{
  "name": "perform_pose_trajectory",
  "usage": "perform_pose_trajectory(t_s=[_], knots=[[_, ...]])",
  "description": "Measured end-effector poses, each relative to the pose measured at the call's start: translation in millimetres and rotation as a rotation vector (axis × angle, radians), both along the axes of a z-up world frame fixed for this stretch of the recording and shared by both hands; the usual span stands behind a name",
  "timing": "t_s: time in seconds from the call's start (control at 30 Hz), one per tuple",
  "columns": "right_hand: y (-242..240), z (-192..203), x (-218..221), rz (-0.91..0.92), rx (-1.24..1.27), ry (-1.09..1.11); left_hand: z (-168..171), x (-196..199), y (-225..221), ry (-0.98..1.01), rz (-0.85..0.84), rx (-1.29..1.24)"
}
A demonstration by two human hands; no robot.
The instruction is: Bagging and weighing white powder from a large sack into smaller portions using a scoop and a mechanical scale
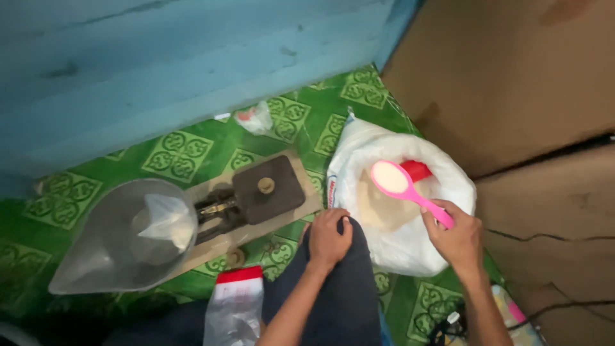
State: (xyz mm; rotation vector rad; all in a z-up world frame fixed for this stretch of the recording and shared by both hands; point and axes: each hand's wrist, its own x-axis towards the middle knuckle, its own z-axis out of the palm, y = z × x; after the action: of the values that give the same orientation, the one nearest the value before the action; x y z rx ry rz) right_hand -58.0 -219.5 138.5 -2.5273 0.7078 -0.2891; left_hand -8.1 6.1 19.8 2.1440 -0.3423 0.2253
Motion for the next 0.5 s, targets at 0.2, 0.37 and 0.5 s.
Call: perform_pose_trajectory(t_s=[0.2,0.37,0.5], knots=[[43.0,59.4,26.7,0.203,-0.009,-0.106,27.0,-23.6,28.8,0.108,-0.159,0.096],[94.0,101.2,45.6,0.432,-0.113,-0.116,13.1,-53.0,74.1,0.180,-0.216,0.093],[135.5,124.7,63.0,0.571,-0.008,-0.097,48.6,-74.0,125.7,0.341,-0.224,-0.110]])
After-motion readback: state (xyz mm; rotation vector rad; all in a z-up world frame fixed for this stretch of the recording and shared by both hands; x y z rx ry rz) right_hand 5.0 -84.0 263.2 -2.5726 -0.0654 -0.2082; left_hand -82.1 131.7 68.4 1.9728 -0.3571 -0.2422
